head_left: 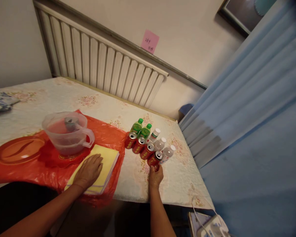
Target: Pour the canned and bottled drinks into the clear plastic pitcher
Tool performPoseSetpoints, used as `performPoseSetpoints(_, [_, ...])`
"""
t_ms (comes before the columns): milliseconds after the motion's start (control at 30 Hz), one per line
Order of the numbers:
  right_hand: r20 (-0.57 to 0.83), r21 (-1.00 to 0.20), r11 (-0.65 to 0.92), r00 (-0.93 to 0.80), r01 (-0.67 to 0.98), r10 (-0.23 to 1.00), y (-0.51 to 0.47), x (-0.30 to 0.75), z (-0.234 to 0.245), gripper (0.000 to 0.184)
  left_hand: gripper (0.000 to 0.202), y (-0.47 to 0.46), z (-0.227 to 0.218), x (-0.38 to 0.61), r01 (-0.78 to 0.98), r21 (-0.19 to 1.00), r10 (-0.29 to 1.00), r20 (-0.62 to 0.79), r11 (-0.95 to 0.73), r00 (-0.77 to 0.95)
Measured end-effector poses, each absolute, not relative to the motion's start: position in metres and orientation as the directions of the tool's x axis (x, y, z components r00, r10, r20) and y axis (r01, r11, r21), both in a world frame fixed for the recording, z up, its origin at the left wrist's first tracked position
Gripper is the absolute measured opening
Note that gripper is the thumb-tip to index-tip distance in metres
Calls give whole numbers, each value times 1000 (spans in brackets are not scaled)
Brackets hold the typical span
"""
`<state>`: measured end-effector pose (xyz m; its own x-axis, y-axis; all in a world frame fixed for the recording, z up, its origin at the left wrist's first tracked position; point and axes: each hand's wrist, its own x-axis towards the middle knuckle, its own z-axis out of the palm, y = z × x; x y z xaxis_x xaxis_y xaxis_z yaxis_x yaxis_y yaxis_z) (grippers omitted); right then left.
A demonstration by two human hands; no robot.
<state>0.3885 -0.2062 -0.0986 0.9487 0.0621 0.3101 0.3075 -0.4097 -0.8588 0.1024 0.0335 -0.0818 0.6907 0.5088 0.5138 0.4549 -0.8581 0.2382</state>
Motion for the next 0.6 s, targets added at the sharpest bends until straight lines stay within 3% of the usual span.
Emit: performPoseSetpoints(600, [306, -855, -421, 950, 303, 62, -206, 390, -101, 45, 34, 32, -79, 103, 468, 237, 520, 502, -851, 691])
